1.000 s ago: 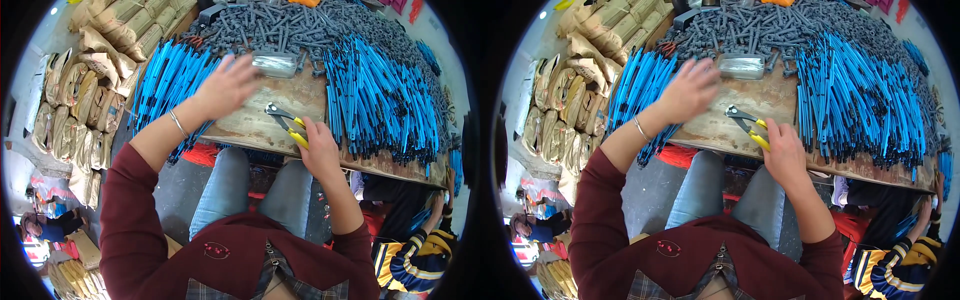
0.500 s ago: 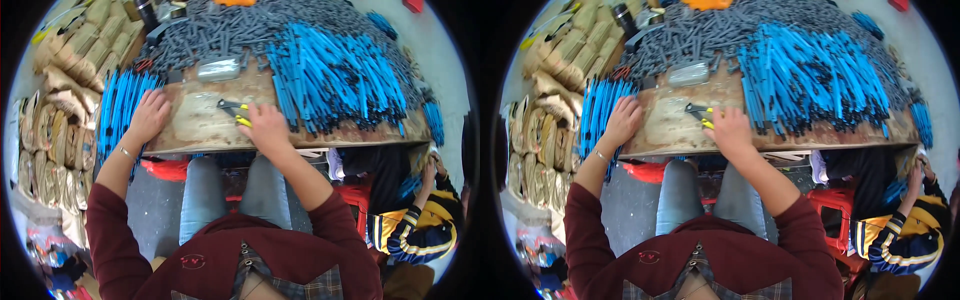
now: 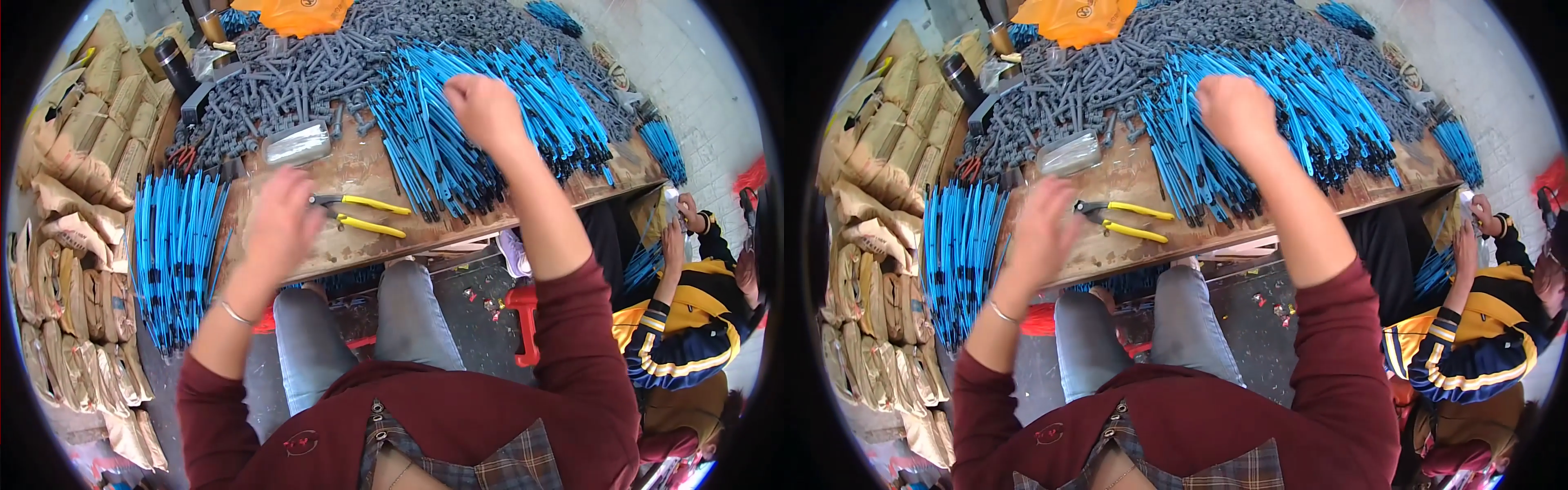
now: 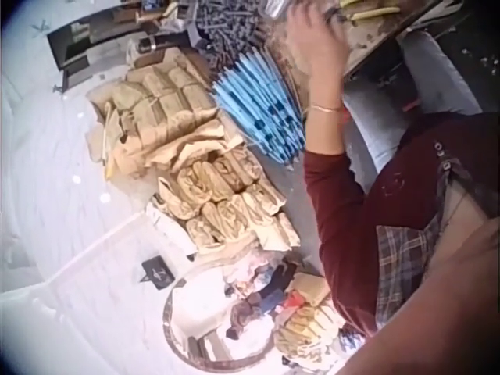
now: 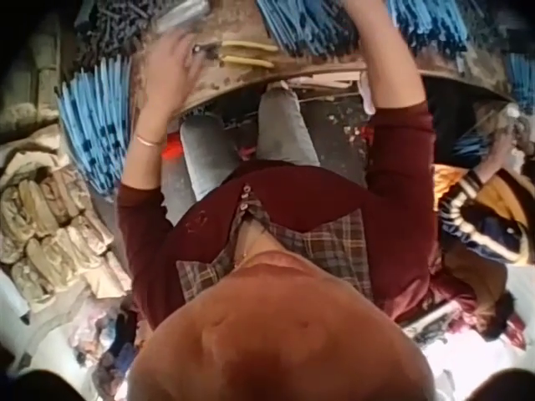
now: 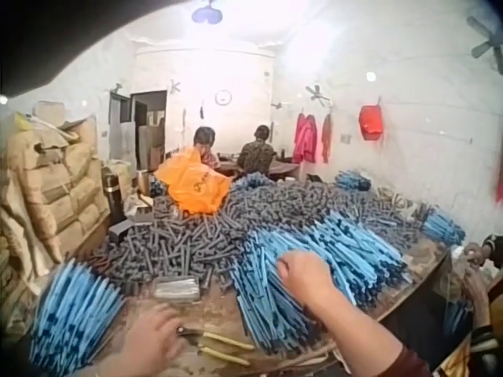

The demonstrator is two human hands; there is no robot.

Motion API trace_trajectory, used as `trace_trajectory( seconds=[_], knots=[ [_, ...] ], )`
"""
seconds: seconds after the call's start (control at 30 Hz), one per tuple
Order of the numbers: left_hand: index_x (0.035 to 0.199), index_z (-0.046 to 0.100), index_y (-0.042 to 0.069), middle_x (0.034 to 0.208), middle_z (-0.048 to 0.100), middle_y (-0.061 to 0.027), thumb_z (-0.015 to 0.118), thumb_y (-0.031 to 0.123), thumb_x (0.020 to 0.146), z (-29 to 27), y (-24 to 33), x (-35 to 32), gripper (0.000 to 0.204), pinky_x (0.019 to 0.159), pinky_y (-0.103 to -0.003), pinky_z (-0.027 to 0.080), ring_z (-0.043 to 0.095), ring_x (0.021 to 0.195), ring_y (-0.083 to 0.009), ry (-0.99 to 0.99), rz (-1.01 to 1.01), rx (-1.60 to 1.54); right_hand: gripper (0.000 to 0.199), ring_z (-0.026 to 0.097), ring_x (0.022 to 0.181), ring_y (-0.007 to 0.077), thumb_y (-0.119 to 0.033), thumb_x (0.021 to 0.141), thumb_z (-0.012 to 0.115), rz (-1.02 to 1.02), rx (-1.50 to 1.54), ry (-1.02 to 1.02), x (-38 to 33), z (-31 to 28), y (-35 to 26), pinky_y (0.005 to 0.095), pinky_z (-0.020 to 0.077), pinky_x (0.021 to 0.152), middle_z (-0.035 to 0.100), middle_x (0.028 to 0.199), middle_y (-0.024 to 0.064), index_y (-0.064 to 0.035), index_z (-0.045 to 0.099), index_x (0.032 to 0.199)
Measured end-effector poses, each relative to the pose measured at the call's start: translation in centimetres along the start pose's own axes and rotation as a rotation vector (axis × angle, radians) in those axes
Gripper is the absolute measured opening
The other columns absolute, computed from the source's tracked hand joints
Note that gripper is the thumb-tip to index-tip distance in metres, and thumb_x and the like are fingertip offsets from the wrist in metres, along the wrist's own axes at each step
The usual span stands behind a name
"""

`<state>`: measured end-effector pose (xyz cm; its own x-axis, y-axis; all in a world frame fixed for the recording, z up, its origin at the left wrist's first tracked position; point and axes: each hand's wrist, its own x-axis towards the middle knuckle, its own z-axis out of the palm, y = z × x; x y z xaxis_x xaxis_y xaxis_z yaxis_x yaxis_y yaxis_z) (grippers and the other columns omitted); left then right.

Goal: The person threads metal wire through sets of umbrella ribs, attaches the ribs into plastic hub runners, and twists and trims the wire using pliers.

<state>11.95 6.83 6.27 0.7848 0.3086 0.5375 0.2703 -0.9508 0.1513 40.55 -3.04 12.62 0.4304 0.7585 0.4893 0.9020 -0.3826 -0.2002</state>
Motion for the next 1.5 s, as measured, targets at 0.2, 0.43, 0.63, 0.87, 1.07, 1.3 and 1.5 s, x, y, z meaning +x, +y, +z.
trace_trajectory(
  seconds=[0.2, 0.43, 0.63, 0.87, 1.07, 1.3, 1.5],
  knots=[
    [0.125, 0.041, 0.000, 0.132, 0.032, -0.0277, 0.068, 0.037, 0.070, 6.5, 5.7, -1.5, 0.071, 0.103, -0.052, 0.022, 0.025, 0.127, -0.0436, -0.232, -0.005, -0.193, 0.027, 0.062, 0.074, 0.0345, -0.030, 0.083, 0.054, 0.119, -0.399, -0.090, 6.5, 4.0, 3.4, 0.0423, 0.0510, 0.067, 0.065, 0.083, 0.0148, -0.0058, 0.064, 0.083],
    [0.123, 0.043, -0.002, 0.130, 0.038, -0.0253, 0.067, 0.031, 0.075, 8.5, 4.1, -0.5, 0.064, 0.102, -0.047, 0.028, 0.035, 0.123, -0.0396, -0.095, 0.062, -0.355, 0.031, 0.063, 0.079, 0.0342, -0.033, 0.085, 0.052, 0.245, -0.446, -0.074, 7.2, 4.9, 2.3, 0.0433, 0.0512, 0.067, 0.064, 0.087, 0.0173, -0.0039, 0.060, 0.085],
    [0.113, 0.048, -0.002, 0.108, 0.054, -0.0199, 0.063, 0.016, 0.079, 7.8, 1.9, -1.8, 0.042, 0.088, -0.037, 0.041, 0.052, 0.103, -0.0319, 0.180, -0.194, -0.709, 0.021, 0.059, 0.066, 0.0310, -0.024, 0.088, 0.050, -0.066, -0.344, 0.324, 1.6, 1.3, -3.4, 0.0436, 0.0467, 0.055, 0.059, 0.073, 0.0125, -0.0066, 0.052, 0.077],
    [0.102, 0.052, -0.002, 0.082, 0.058, -0.0066, 0.057, 0.011, 0.084, 7.2, -1.9, -3.8, 0.023, 0.063, -0.024, 0.043, 0.051, 0.069, -0.0120, 0.617, -0.695, -0.946, 0.013, 0.057, 0.065, 0.0260, -0.018, 0.083, 0.058, -0.185, -0.193, 0.051, -10.6, 5.2, -9.1, 0.0355, 0.0462, 0.052, 0.057, 0.074, 0.0079, -0.0066, 0.052, 0.078],
    [0.102, 0.052, -0.002, 0.081, 0.058, -0.0058, 0.056, 0.012, 0.085, 7.3, -2.4, -5.3, 0.023, 0.062, -0.023, 0.043, 0.050, 0.067, -0.0090, 0.629, -0.708, -0.880, 0.015, 0.055, 0.077, 0.0274, -0.018, 0.078, 0.062, -0.349, 0.145, 0.183, -7.0, 6.5, -12.4, 0.0356, 0.0462, 0.066, 0.057, 0.083, 0.0101, -0.0076, 0.060, 0.089],
    [0.102, 0.051, -0.003, 0.080, 0.058, -0.0053, 0.056, 0.013, 0.085, 7.2, -2.5, -4.8, 0.024, 0.061, -0.023, 0.043, 0.050, 0.066, -0.0088, 0.608, -0.745, -1.002, 0.019, 0.048, 0.095, 0.0290, -0.020, 0.073, 0.065, -0.324, -0.018, -0.031, -1.4, 14.0, -13.8, 0.0433, 0.0406, 0.077, 0.055, 0.096, 0.0067, -0.0097, 0.063, 0.089],
    [0.103, 0.052, -0.001, 0.082, 0.059, -0.0054, 0.053, 0.010, 0.087, 7.0, -3.0, -4.5, 0.020, 0.064, -0.024, 0.045, 0.053, 0.069, -0.0096, 0.624, -0.798, -1.182, 0.016, 0.048, 0.094, 0.0286, -0.019, 0.073, 0.064, -0.397, 0.014, 0.091, -0.6, 13.4, -12.9, 0.0454, 0.0388, 0.078, 0.055, 0.093, 0.0066, -0.0078, 0.062, 0.085]
  ],
)
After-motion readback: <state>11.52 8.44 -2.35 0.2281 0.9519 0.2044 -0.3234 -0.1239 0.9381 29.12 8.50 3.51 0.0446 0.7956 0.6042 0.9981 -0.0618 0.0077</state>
